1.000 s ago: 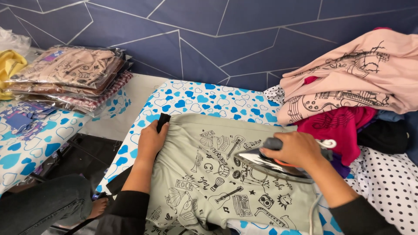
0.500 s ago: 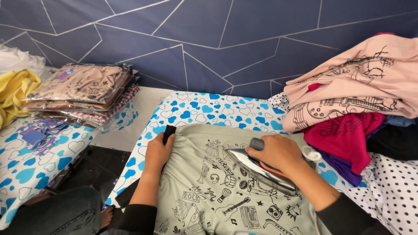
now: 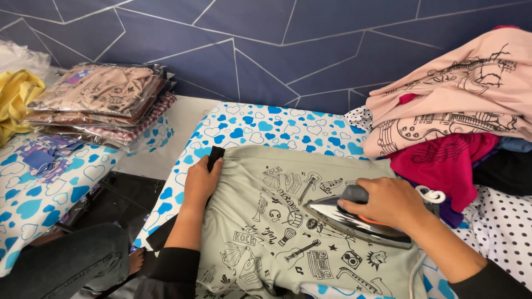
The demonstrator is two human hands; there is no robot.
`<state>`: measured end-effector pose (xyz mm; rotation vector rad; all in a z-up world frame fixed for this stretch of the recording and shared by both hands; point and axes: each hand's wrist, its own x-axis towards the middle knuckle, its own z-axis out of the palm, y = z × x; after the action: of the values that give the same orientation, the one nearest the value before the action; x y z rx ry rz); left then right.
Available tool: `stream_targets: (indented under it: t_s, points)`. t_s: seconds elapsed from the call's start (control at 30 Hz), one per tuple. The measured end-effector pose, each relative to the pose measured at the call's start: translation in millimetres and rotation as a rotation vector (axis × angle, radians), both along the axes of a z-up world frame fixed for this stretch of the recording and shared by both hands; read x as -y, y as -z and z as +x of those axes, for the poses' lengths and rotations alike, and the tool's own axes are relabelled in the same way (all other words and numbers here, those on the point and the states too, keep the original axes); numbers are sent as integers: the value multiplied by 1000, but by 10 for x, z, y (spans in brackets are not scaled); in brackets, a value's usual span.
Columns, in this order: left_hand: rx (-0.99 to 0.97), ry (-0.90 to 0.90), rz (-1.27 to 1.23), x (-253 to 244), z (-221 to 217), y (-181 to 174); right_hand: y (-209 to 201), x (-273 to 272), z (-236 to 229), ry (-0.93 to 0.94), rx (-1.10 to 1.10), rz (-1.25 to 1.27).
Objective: A person is using an iron to smooth out wrinkles on a light green printed shirt placed on an ironing board.
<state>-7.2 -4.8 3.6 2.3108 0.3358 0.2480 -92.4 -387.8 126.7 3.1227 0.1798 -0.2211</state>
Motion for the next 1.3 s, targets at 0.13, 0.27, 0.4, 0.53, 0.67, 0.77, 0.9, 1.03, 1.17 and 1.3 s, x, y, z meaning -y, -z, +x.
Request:
stream_targets:
  t_s: [0.13, 0.27, 0.4, 0.53, 0.67, 0.77, 0.9, 1.03, 1.17, 1.3]
  points:
    - [-9, -5, 6, -47, 52, 70, 184, 140, 40, -48, -12, -86]
    - [11, -8, 22, -61, 75, 97, 184, 134, 80, -17, 15, -122]
    - [16, -13, 15, -59, 69, 148, 127, 106, 102, 16, 41, -58]
    - [2, -19, 144, 91, -41, 27, 199, 225, 97, -54, 39, -92]
    - [276, 3, 627, 387, -200, -25, 230, 306, 84, -29, 25, -91]
    - [241, 251, 542, 1339, -738, -418, 179, 283, 110, 6, 29, -87]
    - [881, 1115, 313, 2568, -1739, 335, 317, 425, 117, -178, -26, -195]
    - [828, 1035, 262, 3262, -2015, 740, 523, 719, 63, -282, 93, -145]
    - [764, 846, 276, 3775, -1952, 1220, 607, 917, 151, -257, 137, -133]
    - [708, 804, 334, 3896, -1986, 1278, 602, 937, 147, -246, 82, -158]
